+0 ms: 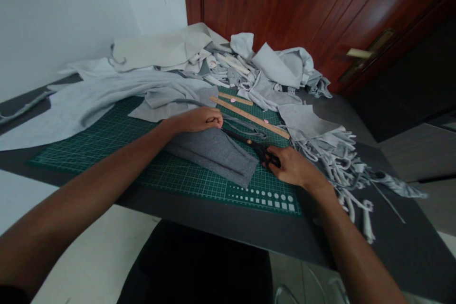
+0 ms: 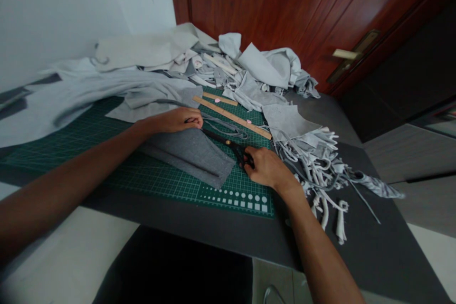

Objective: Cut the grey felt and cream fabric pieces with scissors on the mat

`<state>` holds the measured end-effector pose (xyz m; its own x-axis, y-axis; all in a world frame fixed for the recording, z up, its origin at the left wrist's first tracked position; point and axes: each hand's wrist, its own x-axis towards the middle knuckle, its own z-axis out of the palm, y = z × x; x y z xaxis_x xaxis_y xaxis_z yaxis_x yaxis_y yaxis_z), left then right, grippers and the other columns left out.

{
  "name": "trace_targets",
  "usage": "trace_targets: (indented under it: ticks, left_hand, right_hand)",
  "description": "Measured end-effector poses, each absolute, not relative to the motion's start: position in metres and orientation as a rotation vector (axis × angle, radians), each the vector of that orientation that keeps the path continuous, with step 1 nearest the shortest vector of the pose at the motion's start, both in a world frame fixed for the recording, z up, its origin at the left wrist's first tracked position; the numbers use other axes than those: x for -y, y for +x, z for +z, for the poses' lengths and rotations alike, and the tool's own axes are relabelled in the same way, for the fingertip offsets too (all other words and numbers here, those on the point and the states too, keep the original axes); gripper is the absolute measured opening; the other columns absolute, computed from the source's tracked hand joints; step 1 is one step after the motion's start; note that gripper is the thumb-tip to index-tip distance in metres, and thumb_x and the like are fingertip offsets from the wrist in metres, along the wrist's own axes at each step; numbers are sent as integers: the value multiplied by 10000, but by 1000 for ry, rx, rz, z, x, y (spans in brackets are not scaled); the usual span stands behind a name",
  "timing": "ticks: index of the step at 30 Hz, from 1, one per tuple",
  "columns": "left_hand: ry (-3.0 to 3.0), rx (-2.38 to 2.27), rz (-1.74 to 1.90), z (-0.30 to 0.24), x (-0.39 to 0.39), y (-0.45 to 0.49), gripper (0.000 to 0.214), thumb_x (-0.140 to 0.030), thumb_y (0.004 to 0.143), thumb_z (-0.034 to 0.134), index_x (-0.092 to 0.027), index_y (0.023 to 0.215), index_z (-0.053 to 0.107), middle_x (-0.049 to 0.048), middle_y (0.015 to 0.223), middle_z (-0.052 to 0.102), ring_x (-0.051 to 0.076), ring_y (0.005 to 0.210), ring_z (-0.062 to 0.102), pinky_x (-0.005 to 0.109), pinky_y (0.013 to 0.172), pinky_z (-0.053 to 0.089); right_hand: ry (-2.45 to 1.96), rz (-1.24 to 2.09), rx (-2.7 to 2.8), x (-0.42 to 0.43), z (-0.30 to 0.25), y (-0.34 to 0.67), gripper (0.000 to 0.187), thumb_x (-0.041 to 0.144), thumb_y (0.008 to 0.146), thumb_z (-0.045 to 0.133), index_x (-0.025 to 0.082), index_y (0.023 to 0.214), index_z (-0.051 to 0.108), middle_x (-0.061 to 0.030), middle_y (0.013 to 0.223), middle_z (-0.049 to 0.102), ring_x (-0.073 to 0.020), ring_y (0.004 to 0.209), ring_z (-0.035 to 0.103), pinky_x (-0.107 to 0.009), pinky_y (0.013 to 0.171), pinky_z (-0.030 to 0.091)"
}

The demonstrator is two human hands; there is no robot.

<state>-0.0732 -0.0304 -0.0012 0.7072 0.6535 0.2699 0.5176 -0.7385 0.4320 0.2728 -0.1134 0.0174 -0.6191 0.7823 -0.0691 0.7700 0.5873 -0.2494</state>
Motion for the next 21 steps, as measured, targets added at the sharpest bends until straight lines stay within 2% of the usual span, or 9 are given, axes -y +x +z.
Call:
trace_targets:
  ticks: [15,21]
  left_hand:
    - [2587,-925,591,-4,29,-75,217,-303,958,512,-177,863,661,57,849,659,142,740,575,244,681,400]
    - [2562,-923,609,-2,31,-73,229,-314,946,518,-173,848,670,60,833,660,149,712,562,263,663,392]
  right_hand:
    - [-1354,385,2761,114,18,275,154,282,885,515,177,957,603,-75,803,670,-181,660,568,-305,625,349]
    - [-1357,431,2762,114,18,275,87,227,817,565,185,892,581,-71,770,657,-171,626,544,-298,598,350]
